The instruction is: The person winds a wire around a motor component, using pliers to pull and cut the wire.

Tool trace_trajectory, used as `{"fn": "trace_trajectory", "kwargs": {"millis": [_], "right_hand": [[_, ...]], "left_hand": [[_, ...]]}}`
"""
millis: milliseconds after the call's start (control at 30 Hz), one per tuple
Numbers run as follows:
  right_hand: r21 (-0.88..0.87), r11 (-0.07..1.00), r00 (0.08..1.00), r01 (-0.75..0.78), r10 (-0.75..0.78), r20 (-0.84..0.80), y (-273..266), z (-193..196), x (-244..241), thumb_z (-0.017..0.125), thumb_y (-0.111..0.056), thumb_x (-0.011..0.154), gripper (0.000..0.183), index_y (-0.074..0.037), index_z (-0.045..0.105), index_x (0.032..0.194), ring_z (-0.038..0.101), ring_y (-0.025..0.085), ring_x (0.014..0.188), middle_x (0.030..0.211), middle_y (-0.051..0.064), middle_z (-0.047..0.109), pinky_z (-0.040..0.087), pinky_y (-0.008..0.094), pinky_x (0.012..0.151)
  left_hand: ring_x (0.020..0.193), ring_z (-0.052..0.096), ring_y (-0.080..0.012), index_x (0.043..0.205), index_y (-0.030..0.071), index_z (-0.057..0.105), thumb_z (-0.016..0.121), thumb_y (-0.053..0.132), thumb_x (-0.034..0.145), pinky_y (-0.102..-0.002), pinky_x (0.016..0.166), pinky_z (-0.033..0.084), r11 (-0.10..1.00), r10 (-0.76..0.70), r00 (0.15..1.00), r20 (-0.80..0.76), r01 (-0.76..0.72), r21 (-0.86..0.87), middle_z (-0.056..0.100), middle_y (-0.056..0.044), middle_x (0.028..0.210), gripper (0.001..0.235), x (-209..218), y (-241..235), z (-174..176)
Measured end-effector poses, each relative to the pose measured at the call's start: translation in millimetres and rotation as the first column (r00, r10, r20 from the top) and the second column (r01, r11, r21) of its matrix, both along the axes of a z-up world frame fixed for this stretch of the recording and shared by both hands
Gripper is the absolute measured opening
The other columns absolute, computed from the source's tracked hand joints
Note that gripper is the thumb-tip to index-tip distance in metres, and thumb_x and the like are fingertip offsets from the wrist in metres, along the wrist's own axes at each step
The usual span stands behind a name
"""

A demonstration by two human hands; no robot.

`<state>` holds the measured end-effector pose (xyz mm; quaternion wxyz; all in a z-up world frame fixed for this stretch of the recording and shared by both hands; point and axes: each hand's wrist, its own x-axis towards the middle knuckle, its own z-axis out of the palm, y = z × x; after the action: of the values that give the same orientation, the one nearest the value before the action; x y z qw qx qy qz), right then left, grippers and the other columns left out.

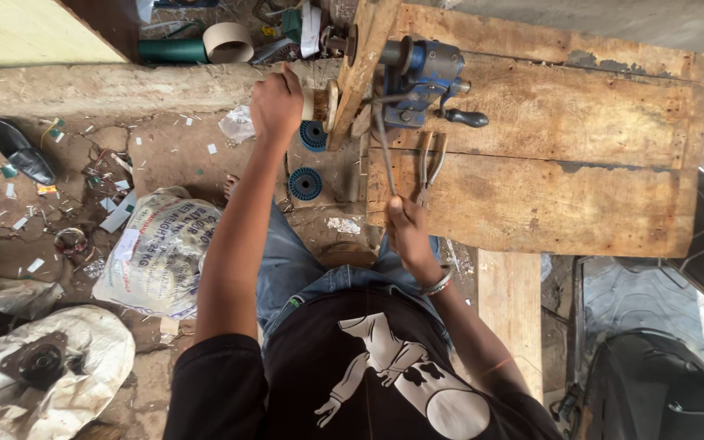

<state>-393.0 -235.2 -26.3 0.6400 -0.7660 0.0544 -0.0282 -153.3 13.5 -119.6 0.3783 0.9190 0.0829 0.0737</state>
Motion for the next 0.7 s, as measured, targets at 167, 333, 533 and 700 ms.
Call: {"fn": "trace_trajectory", "kwargs": {"millis": [167, 333, 533, 700], "right_hand": [[-0.053, 0.994, 0.993, 0.099, -0.095, 0.071, -31.7, -0.1, -10.2, 0.055, -0.036, 0.108, 0.035, -0.007, 0.058, 0.087, 0.039, 0.008, 0.045, 0.059, -0.004, 0.048, 0.029, 0.024, 0.039], [0.251, 0.965, 0.976, 0.075, -0.019, -0.217, -1.8, -47.4, 14.3, 0.048, -0.034, 0.108, 0.039, -0.010, 0.050, 0.078, 0.037, 0.005, 0.045, 0.058, -0.005, 0.045, 0.031, 0.022, 0.041], [-0.049, 0.999, 0.999, 0.014, -0.017, -0.052, -13.9, 8.5, 12.8, 0.048, -0.030, 0.112, 0.039, -0.009, 0.050, 0.079, 0.036, 0.003, 0.054, 0.064, -0.005, 0.042, 0.031, 0.022, 0.046], [0.170, 0.974, 0.984, 0.148, -0.163, 0.077, 5.5, 23.8, -7.4, 0.046, -0.031, 0.110, 0.036, -0.009, 0.050, 0.083, 0.036, 0.004, 0.048, 0.062, -0.006, 0.042, 0.028, 0.021, 0.042]], "left_hand": [[0.038, 0.056, -0.0314, 0.057, 0.005, 0.062, 0.050, 0.032, 0.106, -0.045, 0.039, 0.044, 1.000, 0.000, 0.994, 0.114, -0.003, 0.028, 0.059, -0.018, 0.050, 0.058, 7.6, -4.1, -11.1], [0.041, 0.057, -0.0358, 0.058, 0.005, 0.063, 0.052, 0.032, 0.106, -0.049, 0.041, 0.046, 0.999, 0.030, 0.994, 0.108, -0.034, 0.029, 0.059, -0.021, 0.052, 0.056, 5.3, -8.5, -16.4], [0.045, 0.060, -0.0406, 0.058, 0.005, 0.065, 0.053, 0.032, 0.103, -0.053, 0.044, 0.048, 0.998, 0.058, 0.983, 0.175, -0.063, 0.025, 0.061, -0.024, 0.054, 0.053, 3.5, -6.3, -11.4], [0.040, 0.056, -0.0388, 0.058, 0.002, 0.059, 0.047, 0.031, 0.109, -0.053, 0.041, 0.043, 1.000, -0.026, 0.998, -0.060, 0.025, -0.015, 0.058, -0.022, 0.050, 0.061, 5.1, -5.9, -9.9]]}}
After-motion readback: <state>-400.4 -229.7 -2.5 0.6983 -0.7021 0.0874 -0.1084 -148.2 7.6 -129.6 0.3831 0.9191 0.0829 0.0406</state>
